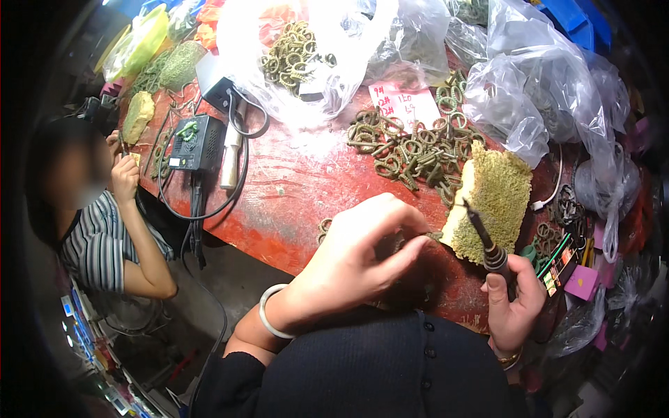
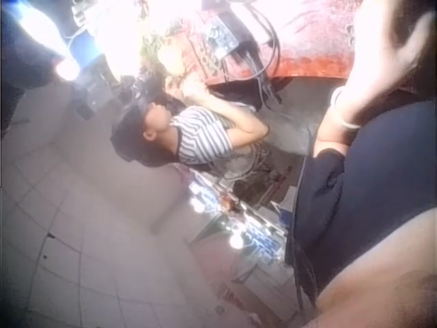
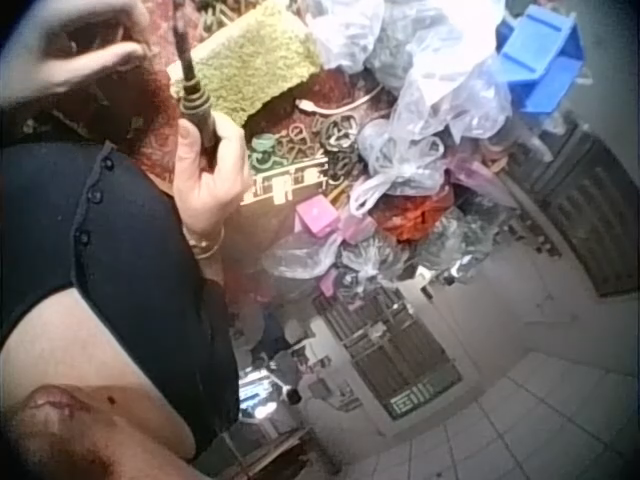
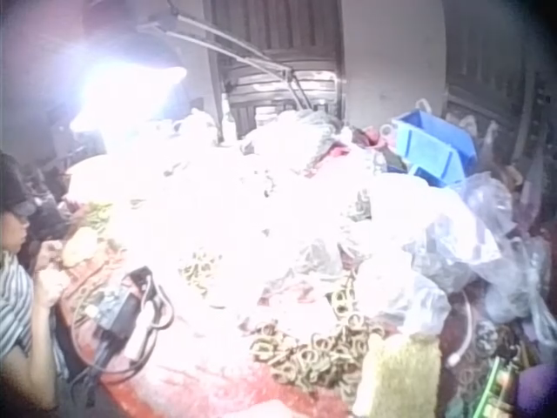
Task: The recorder uses a soldering iron to fuse small metal ring components at a workbench.
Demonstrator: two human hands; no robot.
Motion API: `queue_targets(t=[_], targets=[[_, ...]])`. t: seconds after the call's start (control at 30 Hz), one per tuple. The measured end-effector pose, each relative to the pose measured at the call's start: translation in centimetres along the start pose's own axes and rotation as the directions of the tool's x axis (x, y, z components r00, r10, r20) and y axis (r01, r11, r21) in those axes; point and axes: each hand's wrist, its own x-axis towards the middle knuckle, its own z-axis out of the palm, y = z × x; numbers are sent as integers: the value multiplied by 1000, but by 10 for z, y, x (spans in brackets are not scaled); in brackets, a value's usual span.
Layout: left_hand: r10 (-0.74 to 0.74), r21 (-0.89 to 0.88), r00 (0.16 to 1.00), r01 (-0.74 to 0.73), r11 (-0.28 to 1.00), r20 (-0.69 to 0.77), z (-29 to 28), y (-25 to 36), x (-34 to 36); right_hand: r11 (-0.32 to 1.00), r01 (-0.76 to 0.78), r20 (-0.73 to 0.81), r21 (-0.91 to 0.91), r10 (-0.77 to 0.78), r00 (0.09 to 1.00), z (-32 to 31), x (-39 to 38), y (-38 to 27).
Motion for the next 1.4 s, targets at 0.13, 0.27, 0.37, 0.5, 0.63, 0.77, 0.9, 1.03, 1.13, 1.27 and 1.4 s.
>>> queue_targets(t=[0.13,0.27,0.37,0.5,0.63,0.77,0.9,1.03,1.13,1.27,1.4], targets=[[-306,-605,942,326,727,140,3,5,-4,985,-70,17,155,68,998,7,8,-4],[-457,-773,780,577,263,427,7,12,-1,924,-184,129,337,148,980,15,18,-26],[-432,-737,757,625,259,490,10,9,-4,946,-98,160,308,50,986,19,21,-29],[-426,-716,734,655,240,529,17,-1,-8,946,-80,129,314,41,991,23,22,-30],[-411,-709,725,669,225,553,17,-2,-9,969,-39,147,244,3,989,22,23,-31],[-393,-709,726,670,220,564,13,3,-8,957,-31,71,289,11,997,25,20,-25],[-390,-723,800,588,361,456,11,10,-6,949,-53,62,312,35,997,27,21,-28],[-343,-717,850,523,460,400,13,8,-8,947,-73,81,314,50,995,25,21,-24],[-293,-728,889,456,512,352,17,3,-10,954,-55,92,295,29,995,24,21,-21],[-228,-713,931,366,598,287,18,0,-10,956,-61,93,287,35,995,25,21,-20],[-232,-652,930,364,665,284,17,-2,-9,953,-76,103,295,47,994,24,22,-22]])
